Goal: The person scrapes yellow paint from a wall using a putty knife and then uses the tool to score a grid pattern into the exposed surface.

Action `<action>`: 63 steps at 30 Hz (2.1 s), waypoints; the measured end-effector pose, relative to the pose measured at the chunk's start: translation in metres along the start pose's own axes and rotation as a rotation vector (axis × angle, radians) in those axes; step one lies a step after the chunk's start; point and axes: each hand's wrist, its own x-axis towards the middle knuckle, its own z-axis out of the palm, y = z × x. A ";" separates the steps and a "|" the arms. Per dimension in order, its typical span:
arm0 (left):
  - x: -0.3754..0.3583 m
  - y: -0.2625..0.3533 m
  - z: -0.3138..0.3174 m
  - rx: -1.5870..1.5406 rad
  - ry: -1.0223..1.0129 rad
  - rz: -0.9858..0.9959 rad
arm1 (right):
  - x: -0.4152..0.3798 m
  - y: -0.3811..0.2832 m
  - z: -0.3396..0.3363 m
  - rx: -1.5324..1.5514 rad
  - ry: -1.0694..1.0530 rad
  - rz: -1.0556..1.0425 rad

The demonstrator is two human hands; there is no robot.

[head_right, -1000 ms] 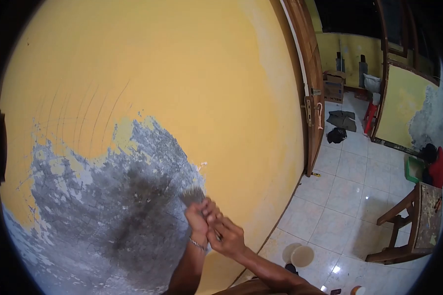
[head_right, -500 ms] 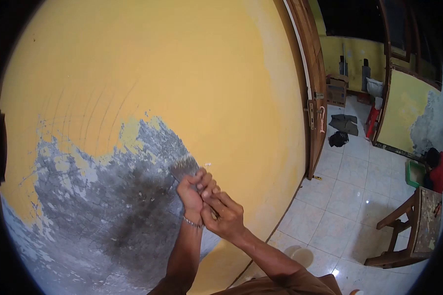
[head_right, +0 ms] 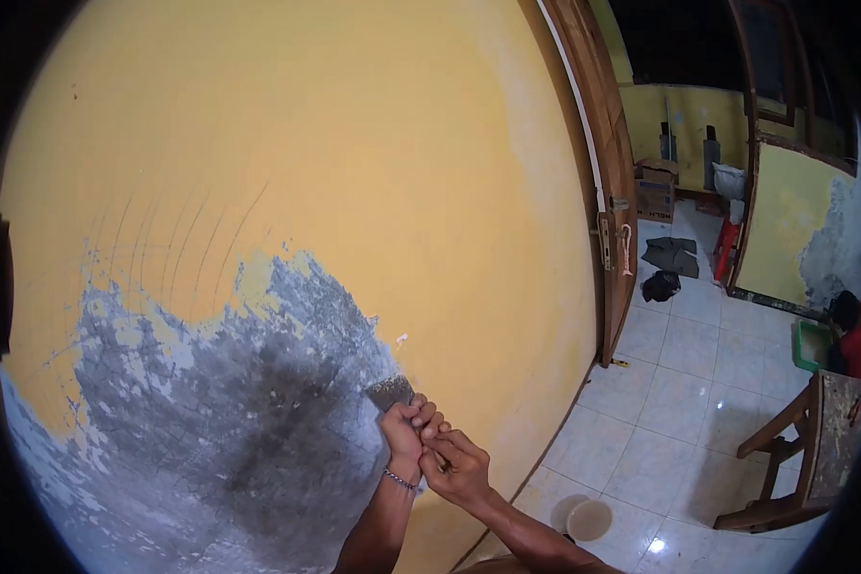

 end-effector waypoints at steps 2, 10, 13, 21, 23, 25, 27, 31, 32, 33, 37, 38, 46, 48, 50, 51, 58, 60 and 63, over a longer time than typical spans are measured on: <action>0.006 0.006 0.005 0.045 0.085 -0.046 | 0.008 -0.006 0.003 -0.011 0.022 0.132; 0.002 -0.012 0.008 -0.004 0.066 0.013 | 0.000 0.007 -0.015 -0.010 -0.095 0.105; 0.019 0.007 0.010 0.044 0.080 0.035 | 0.018 0.006 0.000 -0.051 -0.081 0.100; 0.006 -0.008 0.003 -0.040 0.047 0.002 | -0.010 0.007 -0.007 0.004 -0.036 0.066; 0.010 0.006 0.013 -0.038 0.073 -0.007 | 0.015 -0.001 -0.004 -0.032 -0.022 0.072; 0.017 0.014 0.036 -0.026 0.030 0.008 | 0.033 0.003 -0.004 0.002 0.013 0.093; 0.011 0.002 0.028 -0.065 0.034 0.009 | 0.022 -0.001 -0.013 -0.031 -0.057 0.120; -0.005 -0.008 -0.002 -0.101 0.025 -0.033 | -0.003 -0.007 -0.009 0.041 -0.006 0.026; -0.009 -0.007 -0.005 -0.116 0.046 -0.074 | -0.005 -0.007 -0.007 0.014 0.009 0.000; -0.006 0.001 0.010 0.047 0.059 0.003 | 0.013 -0.019 -0.013 -0.044 -0.027 0.038; -0.003 -0.002 0.030 -0.102 0.052 0.039 | 0.018 -0.004 -0.020 0.006 -0.049 0.112; -0.006 -0.011 0.013 -0.084 0.063 0.028 | 0.002 0.000 -0.018 0.030 -0.077 0.137; -0.018 -0.014 -0.003 -0.090 0.115 -0.065 | -0.014 -0.022 -0.017 -0.084 -0.084 0.200; -0.026 -0.027 -0.006 -0.085 0.192 -0.040 | -0.026 -0.015 -0.021 0.031 -0.042 0.231; -0.034 -0.040 -0.026 -0.115 0.126 -0.017 | -0.045 -0.015 -0.027 -0.006 -0.138 0.230; -0.044 -0.043 -0.028 -0.113 0.148 -0.034 | -0.059 -0.016 -0.027 0.036 -0.104 0.217; -0.056 -0.033 -0.068 -0.088 0.045 -0.036 | -0.104 -0.016 0.007 0.088 -0.082 0.189; -0.057 -0.032 -0.079 -0.050 0.048 -0.066 | -0.111 -0.010 0.018 0.078 -0.071 0.147; -0.036 -0.019 -0.068 0.001 0.014 -0.103 | -0.095 -0.008 0.026 0.006 -0.013 0.135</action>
